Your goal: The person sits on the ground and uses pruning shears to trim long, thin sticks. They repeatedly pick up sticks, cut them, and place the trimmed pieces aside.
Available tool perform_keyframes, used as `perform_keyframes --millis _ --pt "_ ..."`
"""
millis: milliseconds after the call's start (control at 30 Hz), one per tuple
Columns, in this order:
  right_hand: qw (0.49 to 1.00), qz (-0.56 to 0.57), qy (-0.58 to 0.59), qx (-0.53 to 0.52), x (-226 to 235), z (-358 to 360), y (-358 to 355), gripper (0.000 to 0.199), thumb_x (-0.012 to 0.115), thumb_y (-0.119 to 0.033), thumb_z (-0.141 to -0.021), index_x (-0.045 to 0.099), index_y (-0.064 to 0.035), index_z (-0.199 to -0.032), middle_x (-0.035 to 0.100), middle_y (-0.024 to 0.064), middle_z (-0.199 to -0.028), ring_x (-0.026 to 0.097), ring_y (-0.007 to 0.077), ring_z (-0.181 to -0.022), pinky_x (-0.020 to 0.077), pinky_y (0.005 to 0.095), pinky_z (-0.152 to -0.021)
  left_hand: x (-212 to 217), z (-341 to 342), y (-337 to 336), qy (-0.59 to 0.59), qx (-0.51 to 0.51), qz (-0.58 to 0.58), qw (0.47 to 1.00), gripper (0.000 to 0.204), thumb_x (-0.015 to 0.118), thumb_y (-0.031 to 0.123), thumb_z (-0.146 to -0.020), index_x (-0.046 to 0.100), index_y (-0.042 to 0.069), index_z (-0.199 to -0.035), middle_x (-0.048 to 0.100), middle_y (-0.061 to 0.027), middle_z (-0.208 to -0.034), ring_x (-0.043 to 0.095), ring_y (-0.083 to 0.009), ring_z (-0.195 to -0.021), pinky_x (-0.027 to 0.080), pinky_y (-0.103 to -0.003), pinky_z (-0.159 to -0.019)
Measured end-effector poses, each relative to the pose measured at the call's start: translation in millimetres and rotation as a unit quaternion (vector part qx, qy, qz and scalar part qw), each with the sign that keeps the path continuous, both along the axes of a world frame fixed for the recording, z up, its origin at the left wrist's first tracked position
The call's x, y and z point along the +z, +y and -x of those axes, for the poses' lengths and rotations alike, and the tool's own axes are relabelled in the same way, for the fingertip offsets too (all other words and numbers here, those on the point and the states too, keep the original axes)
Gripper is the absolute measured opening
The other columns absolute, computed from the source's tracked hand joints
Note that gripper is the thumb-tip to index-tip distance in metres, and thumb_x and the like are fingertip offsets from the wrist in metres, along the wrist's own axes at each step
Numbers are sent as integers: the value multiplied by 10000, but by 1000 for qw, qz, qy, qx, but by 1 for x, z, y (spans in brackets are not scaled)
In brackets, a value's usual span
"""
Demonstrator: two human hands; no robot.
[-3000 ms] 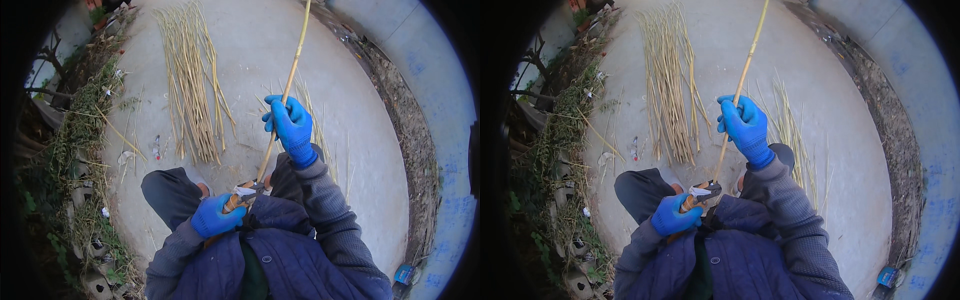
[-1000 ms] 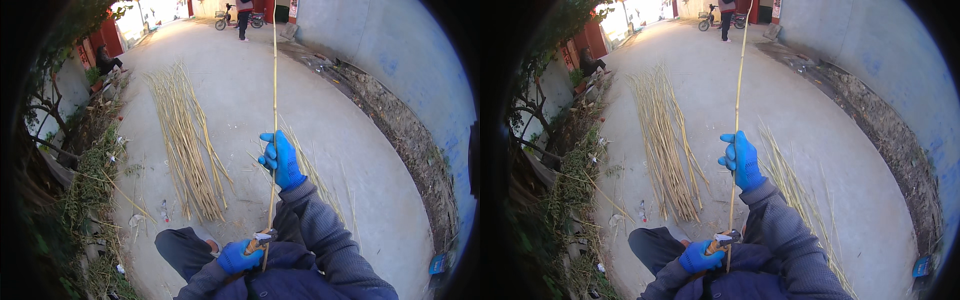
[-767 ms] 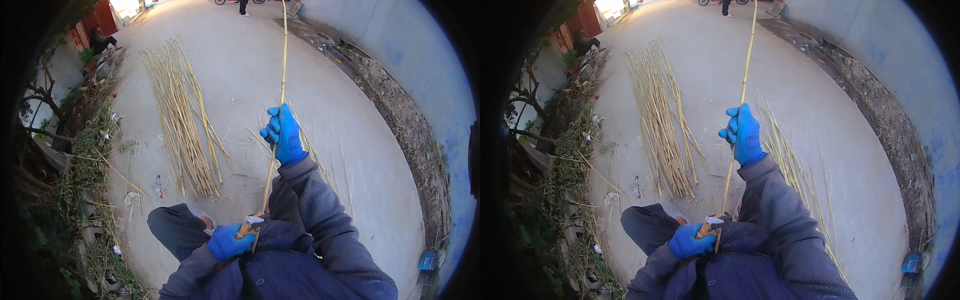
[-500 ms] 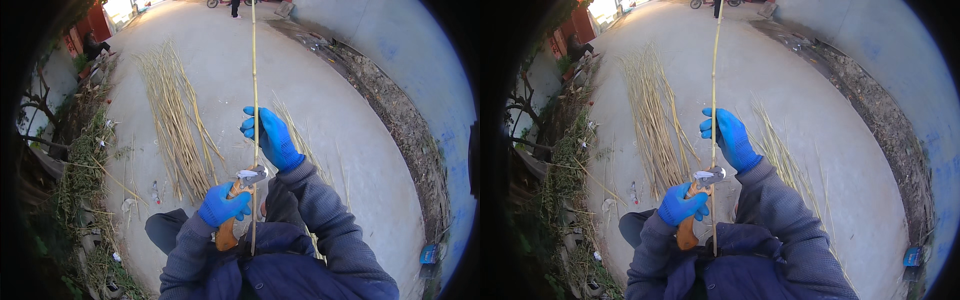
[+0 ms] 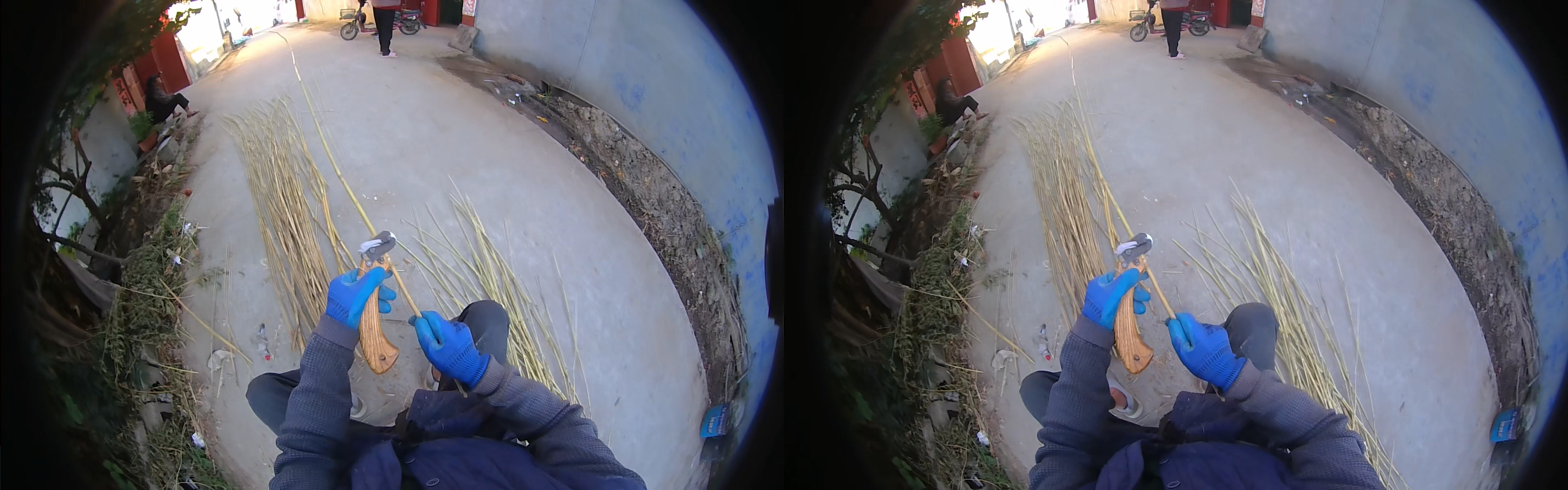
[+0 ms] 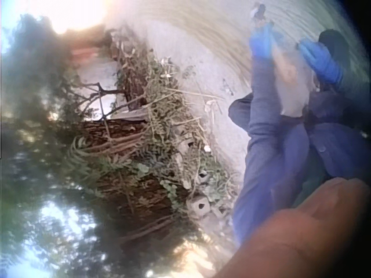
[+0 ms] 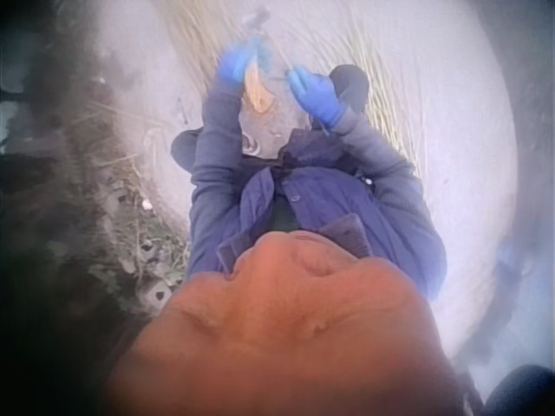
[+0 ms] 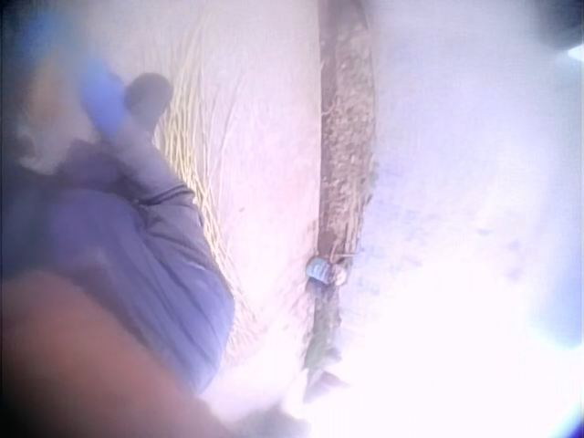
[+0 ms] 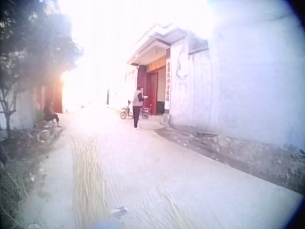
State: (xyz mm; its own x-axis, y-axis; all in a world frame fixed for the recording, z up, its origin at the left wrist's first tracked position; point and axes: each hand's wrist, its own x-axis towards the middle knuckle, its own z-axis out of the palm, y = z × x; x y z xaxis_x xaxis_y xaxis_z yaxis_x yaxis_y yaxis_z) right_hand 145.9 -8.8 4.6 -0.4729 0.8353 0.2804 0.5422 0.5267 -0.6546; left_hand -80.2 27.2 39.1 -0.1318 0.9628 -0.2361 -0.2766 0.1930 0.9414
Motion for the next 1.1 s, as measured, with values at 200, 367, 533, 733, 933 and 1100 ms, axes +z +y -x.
perform_keyframes --millis 200,367,533,733,933,1100 --pt "999 1 34 31 -18 -84 -74 147 646 -109 -871 596 -55 -999 590 148 -639 624 306 -566 471 380 -485 -20 43 37 -21 64 -5 998 464 709 296 -873 616 -64 -1151 673 -192 -1005 688 -228 -771 585 -304 -613" --pt "993 84 -52 60 5 -134 -96 191 640 -146 -882 615 -38 -1037 615 174 -702 636 320 -610 496 404 -530 -27 31 43 -38 100 -5 994 440 704 282 -879 619 -61 -1141 677 -170 -955 689 -233 -763 588 -307 -609" --pt "940 335 50 48 27 -119 -56 351 532 -252 -984 551 -46 -1268 676 94 -750 664 208 -620 537 340 -593 -20 -9 19 -40 35 23 998 428 696 270 -889 605 -64 -1141 676 -165 -930 689 -231 -755 590 -316 -592" --pt "944 317 45 76 15 -56 22 308 505 -235 -995 553 -41 -1230 665 97 -780 661 173 -624 527 302 -567 -37 -58 -12 -70 -5 53 996 447 701 269 -885 589 -54 -1173 679 -167 -936 688 -234 -753 592 -321 -595" --pt "979 151 17 139 1 -92 -51 159 604 -160 -904 626 -66 -1032 603 133 -689 630 280 -574 489 374 -510 -58 38 21 -44 95 45 993 496 711 314 -869 590 -19 -1216 669 -144 -1041 676 -237 -802 585 -334 -680" --pt "975 70 -102 185 13 -190 -119 256 624 -188 -909 620 -88 -1146 632 94 -679 630 236 -536 508 337 -532 -57 135 32 -24 162 36 986 577 710 359 -864 540 30 -1306 605 -84 -1158 592 -179 -991 518 -310 -832"
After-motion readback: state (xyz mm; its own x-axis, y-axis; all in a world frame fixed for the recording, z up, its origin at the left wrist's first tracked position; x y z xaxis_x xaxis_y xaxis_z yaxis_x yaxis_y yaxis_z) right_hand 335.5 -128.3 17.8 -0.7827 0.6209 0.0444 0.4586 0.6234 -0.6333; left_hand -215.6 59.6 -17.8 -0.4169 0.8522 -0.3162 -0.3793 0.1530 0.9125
